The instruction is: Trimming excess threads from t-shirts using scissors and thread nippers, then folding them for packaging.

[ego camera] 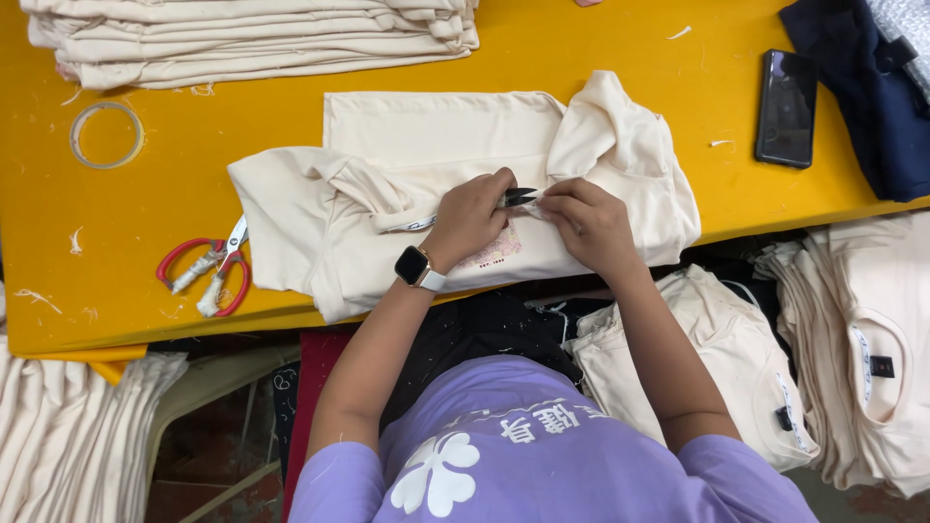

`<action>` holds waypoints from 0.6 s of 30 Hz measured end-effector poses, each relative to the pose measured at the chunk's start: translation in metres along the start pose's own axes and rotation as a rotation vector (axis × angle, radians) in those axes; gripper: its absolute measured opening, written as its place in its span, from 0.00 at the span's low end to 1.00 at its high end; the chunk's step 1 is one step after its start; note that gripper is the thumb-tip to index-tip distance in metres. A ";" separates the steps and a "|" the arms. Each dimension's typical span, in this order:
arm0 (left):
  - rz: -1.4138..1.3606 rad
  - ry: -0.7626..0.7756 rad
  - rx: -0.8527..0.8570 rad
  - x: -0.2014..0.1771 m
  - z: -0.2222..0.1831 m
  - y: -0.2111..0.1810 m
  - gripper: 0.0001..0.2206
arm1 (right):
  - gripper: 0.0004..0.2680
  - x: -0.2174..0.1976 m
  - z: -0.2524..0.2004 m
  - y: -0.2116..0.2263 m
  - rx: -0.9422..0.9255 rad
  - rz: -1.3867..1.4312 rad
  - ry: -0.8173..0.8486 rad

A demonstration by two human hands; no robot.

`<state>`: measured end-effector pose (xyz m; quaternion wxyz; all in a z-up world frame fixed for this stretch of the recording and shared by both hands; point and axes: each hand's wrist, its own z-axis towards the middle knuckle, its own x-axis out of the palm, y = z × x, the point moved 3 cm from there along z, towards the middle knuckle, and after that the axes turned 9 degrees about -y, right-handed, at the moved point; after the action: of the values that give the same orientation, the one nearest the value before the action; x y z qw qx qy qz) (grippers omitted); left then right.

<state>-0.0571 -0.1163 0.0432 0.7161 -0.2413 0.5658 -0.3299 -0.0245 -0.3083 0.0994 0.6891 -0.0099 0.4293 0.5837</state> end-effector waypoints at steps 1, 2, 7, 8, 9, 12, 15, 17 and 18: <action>0.001 -0.001 -0.005 0.001 0.001 0.000 0.12 | 0.04 0.001 -0.001 -0.001 -0.001 0.004 0.002; -0.007 0.003 -0.002 0.001 0.001 0.000 0.12 | 0.05 0.003 -0.002 -0.002 -0.022 -0.028 -0.001; -0.040 -0.022 -0.023 -0.014 -0.002 -0.015 0.11 | 0.05 0.014 -0.006 -0.010 -0.090 -0.137 0.011; -0.041 -0.021 -0.034 -0.018 -0.003 -0.022 0.13 | 0.04 0.015 -0.007 -0.010 -0.120 -0.199 0.008; -0.043 -0.019 -0.046 -0.022 -0.003 -0.028 0.16 | 0.03 0.016 -0.007 -0.011 -0.150 -0.262 0.005; 0.044 -0.101 0.018 -0.027 -0.008 -0.032 0.16 | 0.05 0.020 -0.011 -0.023 -0.104 -0.277 -0.020; 0.159 -0.141 0.087 -0.020 -0.009 -0.024 0.14 | 0.04 0.022 -0.016 -0.037 -0.043 -0.245 -0.015; 0.228 -0.152 0.148 -0.014 -0.008 -0.023 0.14 | 0.04 0.022 -0.015 -0.036 -0.022 -0.225 -0.019; 0.303 -0.168 0.201 -0.012 -0.008 -0.022 0.14 | 0.04 0.022 -0.013 -0.036 -0.005 -0.196 -0.019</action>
<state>-0.0709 -0.1213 0.0651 0.8227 -0.1073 0.4982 -0.2518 -0.0040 -0.3088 0.0602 0.7469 -0.0480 0.4182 0.5147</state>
